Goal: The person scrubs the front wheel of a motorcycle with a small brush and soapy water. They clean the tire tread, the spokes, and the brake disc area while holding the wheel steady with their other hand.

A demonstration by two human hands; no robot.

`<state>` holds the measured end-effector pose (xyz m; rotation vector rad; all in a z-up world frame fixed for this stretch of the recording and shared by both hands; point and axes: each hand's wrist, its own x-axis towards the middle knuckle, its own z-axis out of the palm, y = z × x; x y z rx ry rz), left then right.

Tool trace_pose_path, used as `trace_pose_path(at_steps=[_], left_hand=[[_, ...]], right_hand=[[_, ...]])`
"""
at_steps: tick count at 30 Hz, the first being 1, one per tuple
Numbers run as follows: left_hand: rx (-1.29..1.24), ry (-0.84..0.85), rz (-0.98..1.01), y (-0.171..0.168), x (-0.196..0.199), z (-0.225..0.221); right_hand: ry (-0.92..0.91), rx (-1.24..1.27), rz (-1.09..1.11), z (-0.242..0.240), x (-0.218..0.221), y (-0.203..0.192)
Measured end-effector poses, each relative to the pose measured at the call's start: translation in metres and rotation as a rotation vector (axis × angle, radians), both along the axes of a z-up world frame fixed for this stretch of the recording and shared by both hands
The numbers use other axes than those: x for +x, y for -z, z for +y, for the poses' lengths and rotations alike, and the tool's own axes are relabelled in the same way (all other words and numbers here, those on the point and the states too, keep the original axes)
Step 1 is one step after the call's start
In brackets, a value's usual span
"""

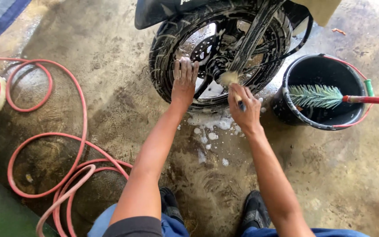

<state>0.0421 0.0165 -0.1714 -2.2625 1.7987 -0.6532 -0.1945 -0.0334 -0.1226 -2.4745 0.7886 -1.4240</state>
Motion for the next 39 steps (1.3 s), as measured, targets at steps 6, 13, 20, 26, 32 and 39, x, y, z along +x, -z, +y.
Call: trace_pose_path(at_steps=[6, 13, 20, 26, 32, 39], left_hand=[[-0.034, 0.013, 0.097, -0.017, -0.006, 0.000], [-0.026, -0.020, 0.286, 0.019, 0.007, -0.039], [-0.108, -0.025, 0.367, 0.016, -0.003, -0.042], [-0.041, -0.075, 0.306, -0.028, -0.039, -0.004], [-0.101, -0.019, 0.298, -0.028, -0.018, 0.003], [-0.144, 0.073, 0.243, -0.021, 0.006, -0.013]], right_hand=[[0.013, -0.043, 0.003, 0.016, 0.003, -0.025], [-0.011, 0.043, -0.101, 0.026, 0.009, -0.029], [0.076, -0.003, -0.103, 0.022, 0.007, -0.029], [0.072, 0.072, -0.119, 0.026, 0.005, -0.027], [-0.013, 0.123, -0.181, 0.022, 0.009, -0.027], [0.059, 0.065, -0.119, 0.028, 0.011, -0.024]])
